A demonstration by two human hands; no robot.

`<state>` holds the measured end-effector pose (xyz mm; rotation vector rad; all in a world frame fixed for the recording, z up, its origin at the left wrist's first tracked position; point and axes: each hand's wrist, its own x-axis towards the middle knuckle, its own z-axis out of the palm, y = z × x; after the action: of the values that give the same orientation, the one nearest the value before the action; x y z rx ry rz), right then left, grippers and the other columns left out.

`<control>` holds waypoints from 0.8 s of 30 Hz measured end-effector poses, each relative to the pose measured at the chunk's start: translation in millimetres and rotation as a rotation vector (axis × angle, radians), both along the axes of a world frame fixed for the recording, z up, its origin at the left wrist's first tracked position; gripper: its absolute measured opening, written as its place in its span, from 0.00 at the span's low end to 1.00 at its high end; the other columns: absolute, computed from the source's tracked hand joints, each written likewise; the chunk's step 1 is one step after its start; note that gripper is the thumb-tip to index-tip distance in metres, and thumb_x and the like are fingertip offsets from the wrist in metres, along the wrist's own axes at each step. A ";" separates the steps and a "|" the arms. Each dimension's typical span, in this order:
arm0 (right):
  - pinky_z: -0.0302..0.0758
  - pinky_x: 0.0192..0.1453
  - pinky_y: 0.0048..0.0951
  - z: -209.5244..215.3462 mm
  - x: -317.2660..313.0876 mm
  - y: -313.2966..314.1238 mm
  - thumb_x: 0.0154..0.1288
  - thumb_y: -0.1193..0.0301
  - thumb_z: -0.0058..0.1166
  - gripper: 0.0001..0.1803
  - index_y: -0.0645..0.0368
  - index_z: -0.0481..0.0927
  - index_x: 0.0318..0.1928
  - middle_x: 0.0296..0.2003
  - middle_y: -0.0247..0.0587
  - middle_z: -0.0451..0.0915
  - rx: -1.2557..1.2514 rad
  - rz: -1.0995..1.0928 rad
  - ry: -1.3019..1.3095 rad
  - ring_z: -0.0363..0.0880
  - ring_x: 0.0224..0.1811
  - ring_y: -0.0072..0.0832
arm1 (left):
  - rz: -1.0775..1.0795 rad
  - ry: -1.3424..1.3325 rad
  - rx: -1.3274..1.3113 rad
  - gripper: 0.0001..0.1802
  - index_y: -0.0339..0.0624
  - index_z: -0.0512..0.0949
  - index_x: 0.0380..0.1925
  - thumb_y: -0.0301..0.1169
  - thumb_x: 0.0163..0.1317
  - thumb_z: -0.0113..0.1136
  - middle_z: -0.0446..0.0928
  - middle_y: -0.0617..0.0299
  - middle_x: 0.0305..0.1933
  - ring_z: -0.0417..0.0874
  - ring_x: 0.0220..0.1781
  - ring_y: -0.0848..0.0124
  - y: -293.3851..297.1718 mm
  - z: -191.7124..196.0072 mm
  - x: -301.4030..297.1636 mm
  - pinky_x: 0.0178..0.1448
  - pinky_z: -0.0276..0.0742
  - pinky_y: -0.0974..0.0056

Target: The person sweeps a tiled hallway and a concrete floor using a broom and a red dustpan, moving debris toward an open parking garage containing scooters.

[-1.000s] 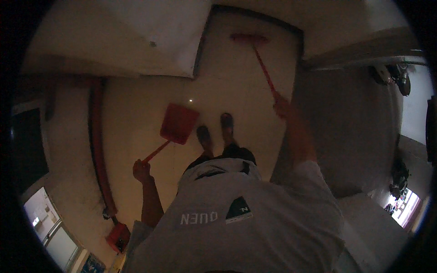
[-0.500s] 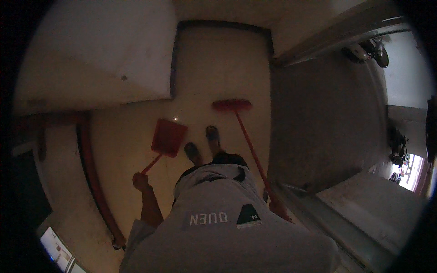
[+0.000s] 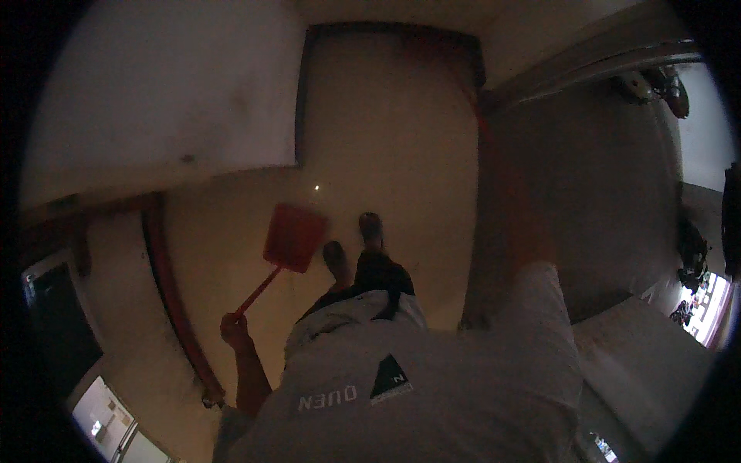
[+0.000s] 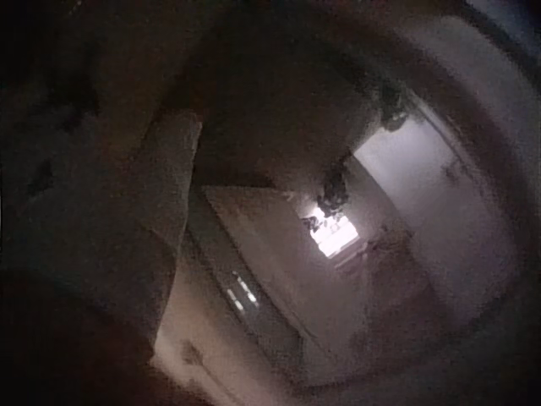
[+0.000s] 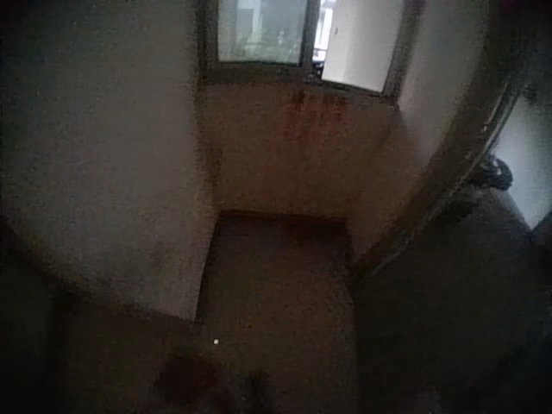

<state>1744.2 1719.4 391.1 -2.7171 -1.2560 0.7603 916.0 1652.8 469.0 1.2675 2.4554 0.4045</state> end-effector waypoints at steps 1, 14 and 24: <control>0.75 0.46 0.43 -4.6 2.6 29.0 0.59 0.71 0.49 0.27 0.50 0.66 0.61 0.42 0.48 0.76 0.009 0.024 0.011 0.77 0.42 0.44 | 0.177 -0.210 0.114 0.10 0.39 0.74 0.20 0.30 0.50 0.65 0.72 0.60 0.23 0.74 0.25 0.66 -17.1 0.3 -6.1 0.32 0.74 0.62; 0.76 0.47 0.41 -107.2 -66.4 -245.1 0.61 0.71 0.48 0.22 0.53 0.71 0.57 0.48 0.46 0.76 0.101 0.161 -0.168 0.78 0.42 0.45 | -0.442 0.358 -0.145 0.07 0.39 0.77 0.24 0.31 0.51 0.62 0.75 0.60 0.24 0.75 0.26 0.67 13.0 -22.0 -31.3 0.32 0.75 0.65; 0.74 0.26 0.38 31.7 -352.2 -504.4 0.61 0.69 0.49 0.23 0.54 0.70 0.58 0.26 0.42 0.79 -0.409 -0.519 0.288 0.79 0.22 0.35 | -0.579 -0.008 0.068 0.07 0.40 0.79 0.28 0.28 0.48 0.65 0.78 0.57 0.31 0.81 0.31 0.59 41.3 -101.2 -99.4 0.32 0.76 0.56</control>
<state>1392.0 1215.0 422.8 -2.8748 -0.3340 1.3749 816.6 1694.1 367.8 1.9068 1.9516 0.3300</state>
